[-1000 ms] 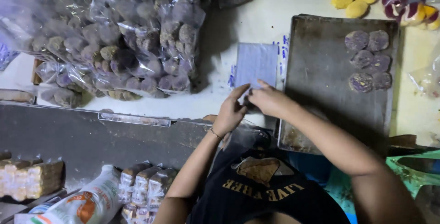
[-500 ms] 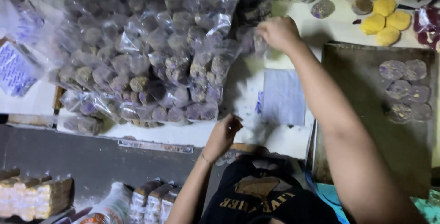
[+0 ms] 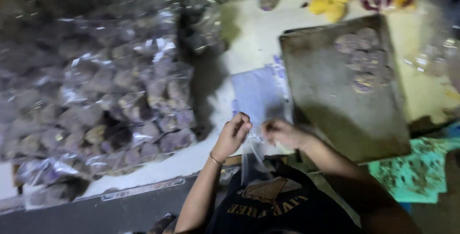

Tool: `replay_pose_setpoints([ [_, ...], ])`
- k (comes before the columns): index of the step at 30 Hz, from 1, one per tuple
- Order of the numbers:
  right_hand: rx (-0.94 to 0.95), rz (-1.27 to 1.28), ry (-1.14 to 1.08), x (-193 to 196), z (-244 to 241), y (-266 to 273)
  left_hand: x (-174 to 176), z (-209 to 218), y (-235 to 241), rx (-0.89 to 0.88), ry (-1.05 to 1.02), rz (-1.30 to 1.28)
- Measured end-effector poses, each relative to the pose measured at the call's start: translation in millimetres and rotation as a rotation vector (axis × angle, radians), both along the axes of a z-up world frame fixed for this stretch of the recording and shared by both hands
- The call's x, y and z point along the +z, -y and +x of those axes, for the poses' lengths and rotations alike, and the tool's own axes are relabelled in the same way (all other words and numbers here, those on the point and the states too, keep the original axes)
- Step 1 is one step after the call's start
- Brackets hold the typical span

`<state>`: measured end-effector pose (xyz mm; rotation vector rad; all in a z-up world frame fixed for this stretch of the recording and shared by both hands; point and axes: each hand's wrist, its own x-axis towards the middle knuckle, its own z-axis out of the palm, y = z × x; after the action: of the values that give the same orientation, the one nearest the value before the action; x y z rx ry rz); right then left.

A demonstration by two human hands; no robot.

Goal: The person repeatedly picks purple round cookies from a metal tray and places them into small clear plastic bags. They seal each bag and set it aside on the table. The person occasionally repositions the tray to access more cookies.

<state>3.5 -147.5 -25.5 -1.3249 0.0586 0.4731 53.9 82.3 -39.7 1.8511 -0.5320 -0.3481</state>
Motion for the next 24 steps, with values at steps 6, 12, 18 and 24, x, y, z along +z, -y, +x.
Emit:
replay_pose_setpoints([
  [6,-0.349,-0.659,0.343,29,-21,163,-11,10,33,0.092,-0.108,0.174],
  [12,0.521,-1.971,0.516,14,-13,269,71,-25,65,0.416,0.513,0.611],
  [18,-0.462,-1.178,0.822,-33,-23,255,49,-76,81,0.21,0.707,0.674],
  [24,-0.596,-1.319,0.843,-68,-35,273,-55,-104,75,0.159,0.467,0.902],
])
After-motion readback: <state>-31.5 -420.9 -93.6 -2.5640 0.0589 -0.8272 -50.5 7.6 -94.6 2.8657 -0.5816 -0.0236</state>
